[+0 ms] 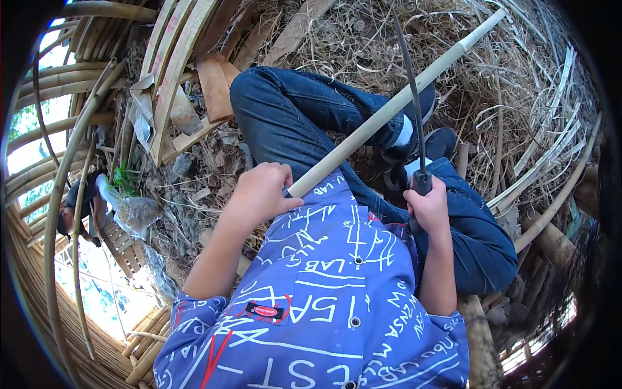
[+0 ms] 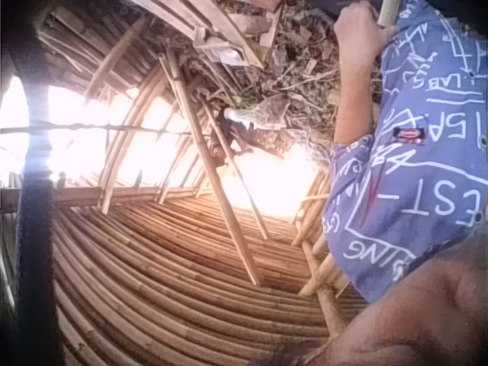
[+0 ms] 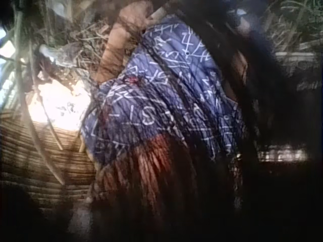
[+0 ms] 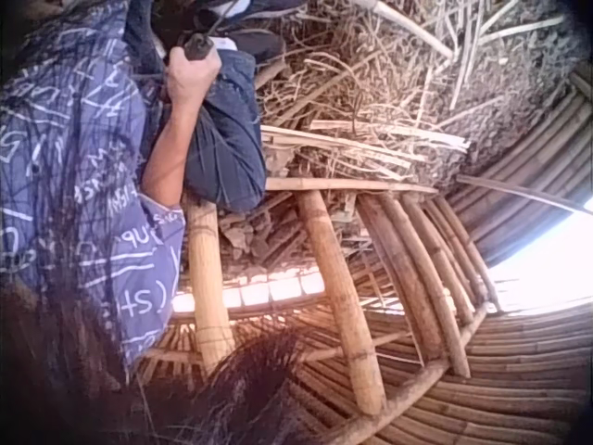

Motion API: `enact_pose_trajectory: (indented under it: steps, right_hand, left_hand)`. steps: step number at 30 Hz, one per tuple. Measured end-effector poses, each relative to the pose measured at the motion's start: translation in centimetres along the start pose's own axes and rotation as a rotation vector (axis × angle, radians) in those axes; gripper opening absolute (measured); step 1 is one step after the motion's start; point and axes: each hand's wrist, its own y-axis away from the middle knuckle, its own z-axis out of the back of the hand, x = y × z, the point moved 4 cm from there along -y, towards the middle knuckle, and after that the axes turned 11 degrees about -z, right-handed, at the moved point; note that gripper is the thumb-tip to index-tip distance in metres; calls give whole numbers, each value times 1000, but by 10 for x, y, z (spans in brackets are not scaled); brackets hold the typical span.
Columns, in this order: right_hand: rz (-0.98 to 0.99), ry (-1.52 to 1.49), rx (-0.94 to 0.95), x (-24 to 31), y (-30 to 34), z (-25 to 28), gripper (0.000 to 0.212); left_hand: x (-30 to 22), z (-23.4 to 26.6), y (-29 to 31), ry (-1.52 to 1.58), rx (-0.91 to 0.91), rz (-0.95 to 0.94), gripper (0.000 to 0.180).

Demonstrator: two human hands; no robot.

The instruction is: The person picks up a bamboo strip from the ground and scrapes along its length using a machete.

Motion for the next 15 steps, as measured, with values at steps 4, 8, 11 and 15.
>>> enact_pose_trajectory:
  steps: [4,8,11,15]
  right_hand:
    - [-7,13,9,-1,-1,-4,10]
    - [-13,44,37,-1,-1,-7,10]
    - [-4,82,34,-2,-2,-8,10]
    - [-6,90,37,-6,-4,-8,12]
  left_hand:
    - [-4,-27,2,-215,-127,-151,35]
    - [-6,-39,3,-291,-163,-155,28]
    - [-4,-41,5,-288,-218,-179,20]
    - [-5,-41,7,-323,-252,-205,10]
